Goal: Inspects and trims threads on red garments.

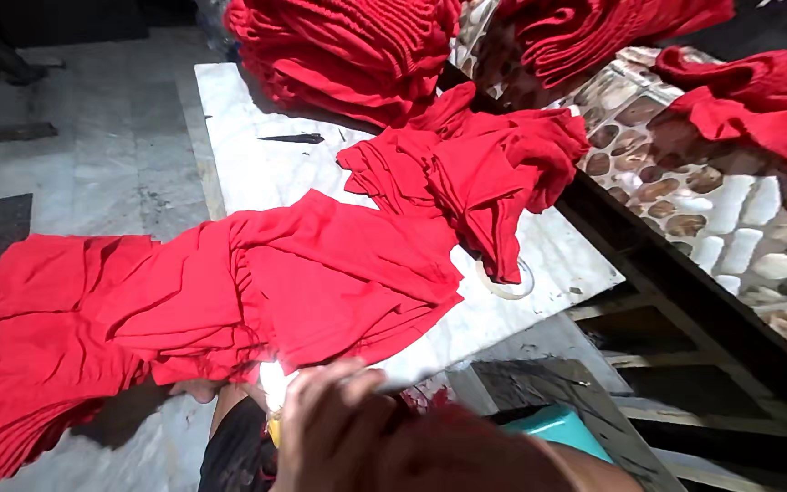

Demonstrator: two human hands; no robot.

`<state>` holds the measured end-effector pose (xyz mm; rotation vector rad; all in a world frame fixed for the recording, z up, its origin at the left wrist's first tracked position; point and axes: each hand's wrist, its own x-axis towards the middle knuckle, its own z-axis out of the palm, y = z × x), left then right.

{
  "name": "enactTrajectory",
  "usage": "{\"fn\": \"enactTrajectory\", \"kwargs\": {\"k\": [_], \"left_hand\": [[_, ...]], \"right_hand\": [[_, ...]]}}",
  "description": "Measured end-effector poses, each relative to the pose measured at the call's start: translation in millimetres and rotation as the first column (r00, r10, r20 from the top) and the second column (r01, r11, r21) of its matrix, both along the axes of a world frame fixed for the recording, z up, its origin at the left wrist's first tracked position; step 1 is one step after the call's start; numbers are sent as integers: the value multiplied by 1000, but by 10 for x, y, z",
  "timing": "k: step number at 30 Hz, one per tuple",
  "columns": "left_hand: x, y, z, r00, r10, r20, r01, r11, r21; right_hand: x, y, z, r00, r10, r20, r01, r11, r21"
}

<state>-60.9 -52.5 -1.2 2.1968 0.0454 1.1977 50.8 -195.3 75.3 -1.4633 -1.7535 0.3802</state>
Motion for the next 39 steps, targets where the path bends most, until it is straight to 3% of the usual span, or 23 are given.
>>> {"fn": "enactTrajectory", "kwargs": {"k": [2, 3, 6, 8, 9, 12, 14, 16, 19, 22, 26, 29, 33, 36, 39], "left_hand": [[-79, 137, -13, 980, 197, -3, -196, 977, -81], [-123, 224, 9, 954, 293, -56, -298, 946, -126], [-46, 369, 118, 890, 388, -241, -424, 898, -119], [126, 368, 257, 938, 294, -186, -322, 936, -145], [197, 381, 345, 976, 189, -111, -211, 946, -246], [341, 607, 478, 993, -93, 66, 114, 837, -536], [405, 731, 461, 990, -122, 73, 142, 813, -565], [408, 692, 385, 1000, -1, 25, 13, 865, -501], [318, 530, 155, 977, 194, -88, -207, 963, -175], [216, 344, -116, 969, 224, -103, -213, 971, 105], [140, 180, -16, 982, 180, 56, -181, 983, 15], [297, 181, 194, 929, 367, 43, -369, 929, 32], [424, 400, 218, 767, 639, -51, -626, 764, 155], [404, 387, 269, 790, 613, 26, -613, 786, 83], [506, 198, 353, 824, 566, 0, -560, 816, 147]], "right_hand": [[266, 130, -105, 962, -249, 114, 224, 955, 194], [369, 180, -153, 939, -299, 167, 253, 935, 250], [291, 200, -167, 990, -103, 98, 88, 985, 151], [147, 277, -193, 998, 32, 56, -35, 999, 38], [140, 340, -209, 999, 9, 46, -10, 1000, 28], [453, 585, -282, 923, -374, 89, 349, 912, 215], [736, 637, -309, 858, -506, 91, 489, 857, 161], [868, 610, -387, 845, -528, 81, 521, 848, 100], [806, 513, -468, 853, -518, 61, 500, 846, 185], [766, 432, -452, 897, -420, 138, 394, 901, 181], [806, 497, -456, 902, -397, 169, 351, 903, 248], [767, 532, -342, 926, -364, 101, 316, 894, 318], [840, 458, -169, 906, -418, 62, 369, 854, 368], [900, 465, -77, 876, -480, 36, 426, 807, 410], [845, 562, -12, 893, -435, 114, 356, 838, 414]]}}
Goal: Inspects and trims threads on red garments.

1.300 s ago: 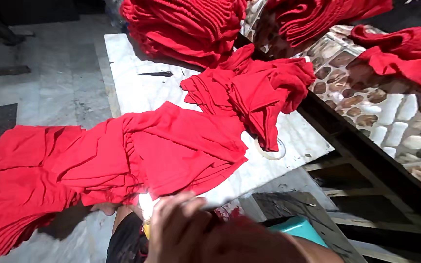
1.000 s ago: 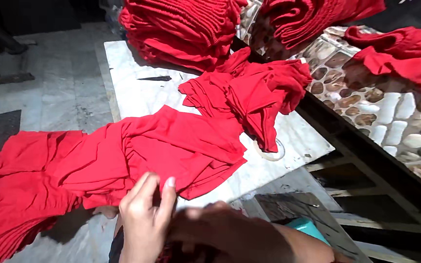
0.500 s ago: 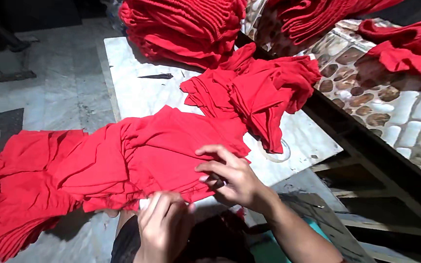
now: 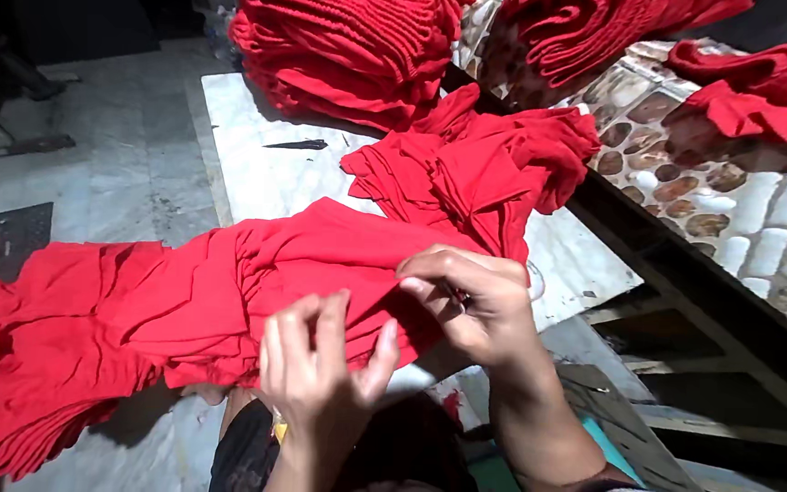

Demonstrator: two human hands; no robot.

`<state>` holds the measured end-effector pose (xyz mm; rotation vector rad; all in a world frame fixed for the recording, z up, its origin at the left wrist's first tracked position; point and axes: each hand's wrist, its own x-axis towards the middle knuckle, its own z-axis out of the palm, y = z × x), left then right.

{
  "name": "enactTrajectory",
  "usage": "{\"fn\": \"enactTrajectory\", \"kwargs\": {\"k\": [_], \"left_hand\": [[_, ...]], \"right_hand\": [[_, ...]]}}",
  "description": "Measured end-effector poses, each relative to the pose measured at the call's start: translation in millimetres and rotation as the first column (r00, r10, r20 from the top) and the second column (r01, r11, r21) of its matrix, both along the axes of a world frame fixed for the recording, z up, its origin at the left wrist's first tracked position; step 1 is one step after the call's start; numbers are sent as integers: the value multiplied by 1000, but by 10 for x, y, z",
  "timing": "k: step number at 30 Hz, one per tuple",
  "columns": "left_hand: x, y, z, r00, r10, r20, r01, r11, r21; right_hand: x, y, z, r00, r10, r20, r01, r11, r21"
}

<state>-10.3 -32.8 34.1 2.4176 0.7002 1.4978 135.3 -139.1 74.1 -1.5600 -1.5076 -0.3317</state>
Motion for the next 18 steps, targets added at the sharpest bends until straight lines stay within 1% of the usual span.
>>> {"fn": "enactTrajectory", "kwargs": {"k": [2, 3, 4, 5, 6, 7, 8, 9, 10, 11, 12, 13, 14, 15, 17, 18], "left_hand": [[-18, 130, -15, 993, 69, -97, -65, 997, 44], [-65, 224, -21, 989, 106, -107, -102, 994, 35], [-107, 296, -22, 988, 134, -79, -133, 991, 22], [-132, 321, -27, 994, 111, -8, -111, 994, -8], [-137, 288, -36, 995, 26, 95, -20, 998, -66], [-118, 223, -51, 965, -114, 234, 159, 971, -180], [-87, 161, -61, 888, -246, 390, 380, 869, -316], [-60, 123, -62, 798, -279, 533, 544, 715, -439], [-55, 130, -66, 724, -234, 649, 651, 544, -530], [-65, 169, -67, 666, -163, 728, 722, 384, -575], [-88, 209, -75, 628, -121, 769, 764, 283, -579], [-122, 223, -85, 616, -121, 779, 778, 251, -576], [-149, 215, -96, 631, -138, 763, 763, 287, -579], [-166, 203, -112, 657, -150, 739, 733, 356, -579], [-173, 206, -157, 682, -153, 715, 679, 496, -541], [-177, 215, -177, 675, -157, 721, 669, 542, -508]], "right_hand": [[12, 0, 61, 999, -13, 32, 13, 1000, -12], [40, -15, 88, 999, -42, 33, 42, 999, -12], [73, -13, 97, 995, -91, 36, 91, 996, -7], [89, 19, 74, 988, -150, 38, 150, 989, -4], [85, 86, 13, 976, -214, 41, 215, 977, -17], [71, 181, -83, 958, -282, 46, 284, 957, -58], [62, 297, -209, 944, -328, 39, 330, 935, -126], [66, 407, -343, 936, -353, 12, 346, 911, -225], [76, 487, -453, 927, -374, -25, 346, 879, -327], [85, 522, -515, 918, -394, -53, 345, 855, -387], [83, 514, -524, 909, -414, -59, 359, 846, -395], [55, 474, -499, 902, -427, -59, 376, 845, -380], [-8, 412, -457, 902, -426, -71, 375, 853, -362], [-100, 341, -408, 909, -405, -101, 347, 868, -355], [-331, 209, -323, 936, -314, -161, 247, 908, -338], [-446, 162, -308, 952, -257, -168, 196, 930, -310]]}}
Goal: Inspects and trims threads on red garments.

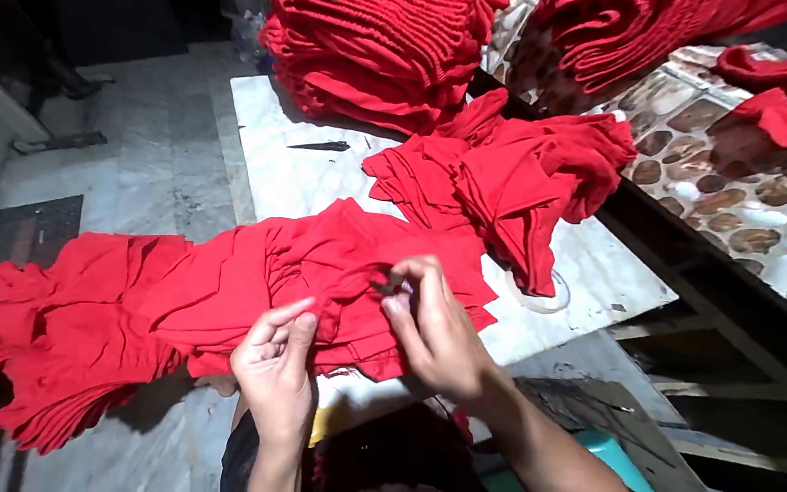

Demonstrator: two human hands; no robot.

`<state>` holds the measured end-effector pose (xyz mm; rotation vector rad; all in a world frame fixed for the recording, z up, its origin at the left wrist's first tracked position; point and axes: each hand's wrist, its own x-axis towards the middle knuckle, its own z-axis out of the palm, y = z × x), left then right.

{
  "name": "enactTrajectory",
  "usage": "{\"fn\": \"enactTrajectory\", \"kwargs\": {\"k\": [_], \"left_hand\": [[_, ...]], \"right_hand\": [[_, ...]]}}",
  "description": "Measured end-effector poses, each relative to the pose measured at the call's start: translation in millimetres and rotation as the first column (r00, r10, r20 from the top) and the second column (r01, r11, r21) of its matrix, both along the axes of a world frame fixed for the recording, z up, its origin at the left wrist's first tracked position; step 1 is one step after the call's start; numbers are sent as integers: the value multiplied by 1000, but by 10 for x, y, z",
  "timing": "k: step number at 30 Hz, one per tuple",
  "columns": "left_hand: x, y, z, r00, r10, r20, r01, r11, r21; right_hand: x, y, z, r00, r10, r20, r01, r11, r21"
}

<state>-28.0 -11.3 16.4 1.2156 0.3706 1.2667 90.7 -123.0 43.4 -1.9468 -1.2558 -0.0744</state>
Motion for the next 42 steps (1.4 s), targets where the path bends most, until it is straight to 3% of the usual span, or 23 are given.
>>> {"fn": "enactTrajectory", "kwargs": {"k": [3, 7, 11, 14, 16, 18, 22, 26, 31, 37, 42], "left_hand": [[-82, 11, -12, 1000, 3, 29, -6, 997, 80], [-266, -42, 5, 990, -141, -15, 142, 977, 161], [-294, -116, -21, 984, -126, -123, 156, 948, 277], [-296, -113, -61, 985, -66, -160, 118, 933, 341], [-312, -90, -77, 986, -48, -157, 96, 943, 319], [-330, -77, -87, 983, -84, -164, 118, 972, 206], [-245, -110, -79, 984, -144, -105, 143, 990, -15], [-222, -108, -76, 990, -142, -24, 141, 989, -38], [-230, -121, -58, 992, -125, -34, 123, 991, -42], [-193, -66, -105, 985, -170, 22, 172, 978, -119], [-182, -89, -111, 989, -143, -27, 141, 989, -51]], "right_hand": [[-217, -66, -25, 990, 131, 47, -134, 989, 66], [-278, -73, 28, 963, 260, 65, -263, 964, 36], [-325, 38, 92, 958, 272, 95, -277, 960, 40], [-338, 118, 118, 978, 186, 98, -187, 982, 7], [-319, 142, 123, 991, 102, 89, -104, 995, 10], [-272, 156, 119, 996, 65, 53, -70, 991, 110], [-191, 194, 150, 984, 175, -22, -165, 955, 246], [-208, 202, 94, 959, 281, 26, -282, 956, 78], [-227, 7, 161, 877, 479, 46, -481, 873, 77], [55, 33, 160, 939, 307, 152, -285, 946, -154], [-27, 128, 155, 880, 414, 234, -388, 909, -152]]}}
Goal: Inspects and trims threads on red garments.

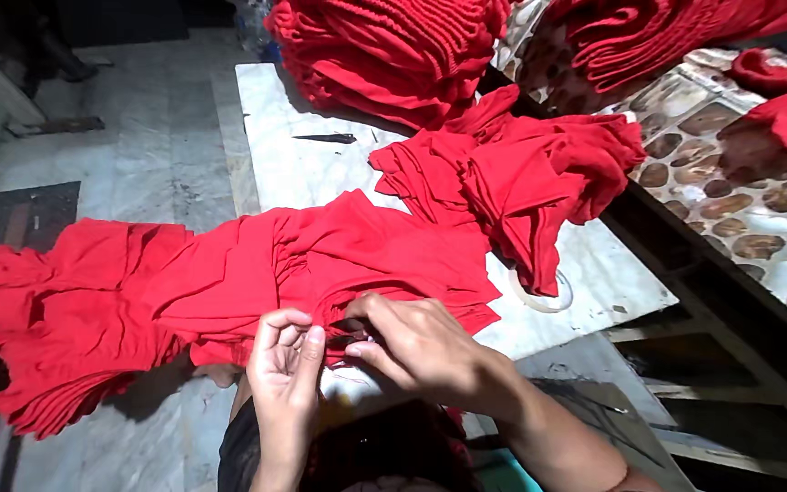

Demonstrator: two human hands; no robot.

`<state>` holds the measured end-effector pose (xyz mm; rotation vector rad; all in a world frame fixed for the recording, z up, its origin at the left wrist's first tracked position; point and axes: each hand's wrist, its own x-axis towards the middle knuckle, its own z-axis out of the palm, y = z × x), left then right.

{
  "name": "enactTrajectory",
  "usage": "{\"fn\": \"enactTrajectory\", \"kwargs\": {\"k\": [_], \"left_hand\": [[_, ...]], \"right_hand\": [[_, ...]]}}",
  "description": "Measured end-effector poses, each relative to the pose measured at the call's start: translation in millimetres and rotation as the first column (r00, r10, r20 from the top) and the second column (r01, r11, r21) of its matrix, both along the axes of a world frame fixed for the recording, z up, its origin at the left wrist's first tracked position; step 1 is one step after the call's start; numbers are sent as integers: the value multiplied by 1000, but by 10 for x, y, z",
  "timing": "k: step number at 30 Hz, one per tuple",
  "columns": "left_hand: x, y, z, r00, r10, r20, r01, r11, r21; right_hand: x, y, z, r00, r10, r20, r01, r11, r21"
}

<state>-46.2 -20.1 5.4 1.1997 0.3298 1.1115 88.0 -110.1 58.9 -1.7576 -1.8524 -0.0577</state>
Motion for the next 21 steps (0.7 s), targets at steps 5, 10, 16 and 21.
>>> {"fn": "enactTrajectory", "kwargs": {"k": [5, 10, 16, 21], "left_hand": [[-23, -10, 8, 998, 27, -64, -24, 999, 39], [-22, -2, 4, 995, 19, -101, -16, 999, 29], [-32, 5, 16, 987, -4, -162, 0, 1000, -30], [-152, -46, -8, 869, 322, -375, -85, 845, 529]], "right_hand": [[-9, 62, 0, 996, 49, 70, -52, 997, 48], [-44, 85, -23, 995, 31, 92, -36, 998, 54], [-34, 122, -26, 999, -33, 13, 29, 980, 197], [32, 97, 23, 999, -30, -23, 32, 998, 61]]}}
